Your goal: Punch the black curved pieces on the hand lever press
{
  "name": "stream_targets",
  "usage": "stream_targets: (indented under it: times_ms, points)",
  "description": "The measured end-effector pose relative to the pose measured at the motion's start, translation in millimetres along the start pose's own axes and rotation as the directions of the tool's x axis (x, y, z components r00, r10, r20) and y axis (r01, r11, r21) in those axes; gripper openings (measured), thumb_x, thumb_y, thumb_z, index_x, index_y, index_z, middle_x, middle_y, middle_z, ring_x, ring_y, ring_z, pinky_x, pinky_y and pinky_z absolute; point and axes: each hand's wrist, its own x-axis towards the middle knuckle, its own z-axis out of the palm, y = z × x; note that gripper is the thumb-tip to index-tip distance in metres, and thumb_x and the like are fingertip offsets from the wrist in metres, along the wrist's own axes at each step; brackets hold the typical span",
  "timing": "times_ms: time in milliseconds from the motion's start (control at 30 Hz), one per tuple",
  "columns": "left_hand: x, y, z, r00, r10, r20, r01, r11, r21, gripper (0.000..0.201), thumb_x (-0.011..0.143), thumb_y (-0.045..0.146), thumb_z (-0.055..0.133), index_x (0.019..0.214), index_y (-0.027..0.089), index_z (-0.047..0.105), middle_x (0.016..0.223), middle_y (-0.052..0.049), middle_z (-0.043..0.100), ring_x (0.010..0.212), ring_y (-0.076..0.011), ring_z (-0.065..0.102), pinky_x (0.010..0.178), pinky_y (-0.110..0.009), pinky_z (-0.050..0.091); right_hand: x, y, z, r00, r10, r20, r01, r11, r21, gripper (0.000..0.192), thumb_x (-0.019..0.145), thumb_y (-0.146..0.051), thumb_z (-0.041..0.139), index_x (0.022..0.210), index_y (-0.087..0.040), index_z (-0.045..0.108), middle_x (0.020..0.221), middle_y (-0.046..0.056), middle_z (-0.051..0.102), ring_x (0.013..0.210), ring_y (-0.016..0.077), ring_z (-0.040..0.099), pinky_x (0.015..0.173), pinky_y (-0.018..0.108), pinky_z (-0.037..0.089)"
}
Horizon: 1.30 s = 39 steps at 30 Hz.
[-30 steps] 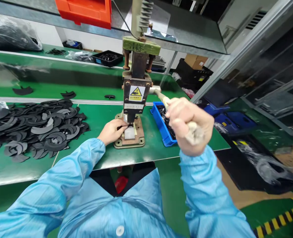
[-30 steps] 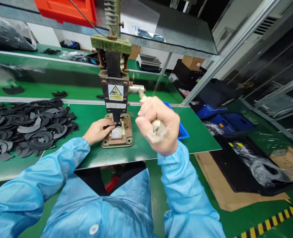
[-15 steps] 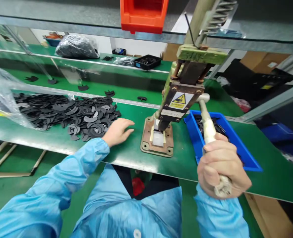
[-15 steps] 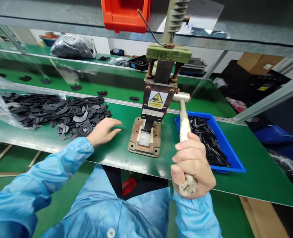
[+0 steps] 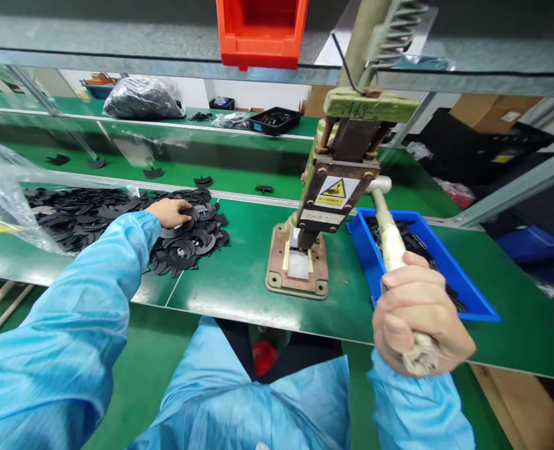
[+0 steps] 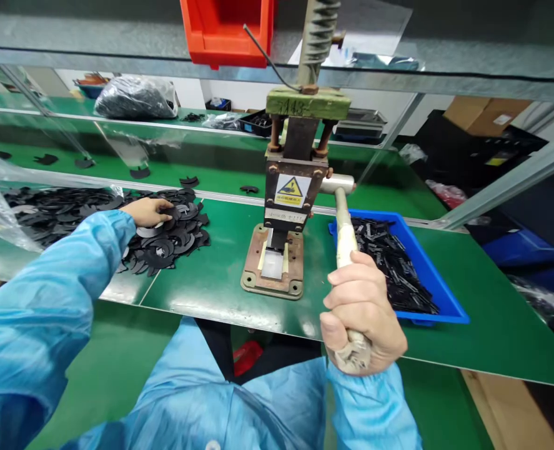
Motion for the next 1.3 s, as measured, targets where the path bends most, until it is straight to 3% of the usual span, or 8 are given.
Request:
stream_targets:
  times_ms: [200,300,433,600,800,933,1100,1300]
  points:
    - [-4.2,7.7,-11.6,0.995,0.096,0.024,-0.098,0.99,0.103,0.04,0.074,0.049,0.078,0.104,0.022,0.08,0.099,-0.007,0.081,0.09,-0.0267,0.071,0.084,-0.033,0.05,-1.2,0.0,0.8,1.0,-0.004,0.014,0.005,1.0,-0.02,0.014,0.067,-0.03,0.071,0.06,-0.031,0.059,0.054,-0.002,0.062,0.064,0.0283,0.063,0.097,0.071,0.055]
    - [-20.9,26.6,-21.4,0.969,0.245,0.017,-0.246,0.965,0.09,0.043,0.086,0.056,0.067,0.102,0.018,0.081,0.088,-0.005,0.077,0.083,-0.0217,0.067,0.083,-0.031,0.049,-2.2,-2.0,3.4,1.0,-0.012,0.013,0.012,1.0,-0.006,0.014,0.07,-0.03,0.071,0.062,-0.031,0.059,0.056,-0.001,0.061,0.067,0.0274,0.063,0.099,0.07,0.054]
    - [-56.8,77.0,-18.2,0.926,0.346,-0.153,-0.348,0.937,0.012,0.049,0.095,0.058,0.059,0.116,0.02,0.081,0.087,-0.001,0.075,0.08,-0.0183,0.065,0.083,-0.03,0.049,-4.2,-4.6,6.4,1.0,-0.009,-0.004,0.009,1.0,0.016,0.019,0.077,-0.033,0.069,0.062,-0.03,0.057,0.057,-0.002,0.06,0.071,0.026,0.063,0.103,0.07,0.053]
    - [-99.3,156.3,19.8,0.911,0.405,-0.077,-0.39,0.789,-0.474,0.05,0.091,0.066,0.066,0.116,0.023,0.076,0.089,-0.004,0.077,0.077,-0.0206,0.07,0.071,-0.029,0.054,-4.7,-4.7,7.3,1.0,-0.016,0.01,0.016,1.0,0.027,0.023,0.083,-0.034,0.069,0.064,-0.028,0.057,0.06,-0.003,0.06,0.076,0.0235,0.064,0.106,0.066,0.052]
    - [-106.0,228.8,72.4,0.935,0.351,-0.047,-0.247,0.55,-0.798,0.05,0.08,0.063,0.083,0.094,0.021,0.061,0.072,0.0,0.069,0.06,-0.015,0.065,0.062,-0.028,0.052,-4.6,-6.2,9.1,1.0,-0.01,0.014,0.009,0.999,0.032,0.027,0.087,-0.038,0.068,0.065,-0.029,0.055,0.06,-0.003,0.059,0.078,0.0235,0.064,0.108,0.066,0.052]
    - [-100.1,255.3,90.3,0.952,0.287,0.107,-0.038,0.457,-0.889,0.053,0.073,0.05,0.094,0.097,0.02,0.058,0.07,0.001,0.069,0.055,-0.0126,0.064,0.057,-0.026,0.05,-5.5,-6.4,10.0,1.0,-0.009,0.009,0.009,1.0,0.03,0.029,0.087,-0.039,0.069,0.065,-0.03,0.055,0.06,-0.003,0.058,0.078,0.0237,0.064,0.108,0.066,0.051]
    - [-92.8,269.8,99.0,0.917,0.292,0.27,0.116,0.453,-0.884,0.044,0.074,0.043,0.096,0.084,0.017,0.061,0.066,-0.002,0.069,0.053,-0.0125,0.065,0.054,-0.025,0.05,-6.6,-6.4,7.4,0.999,-0.004,0.038,0.002,0.999,0.044,0.027,0.087,-0.038,0.069,0.066,-0.028,0.055,0.061,-0.002,0.059,0.081,0.0237,0.065,0.111,0.065,0.05]
    - [-85.8,279.7,100.4,0.91,0.262,0.322,0.146,0.524,-0.839,0.044,0.076,0.04,0.095,0.074,0.019,0.057,0.059,0.0,0.065,0.049,-0.0122,0.062,0.05,-0.025,0.05,-9.7,-4.8,5.9,0.999,0.005,0.04,-0.005,1.0,0.003,0.027,0.088,-0.04,0.066,0.067,-0.03,0.054,0.062,-0.003,0.059,0.08,0.0242,0.067,0.114,0.068,0.048]
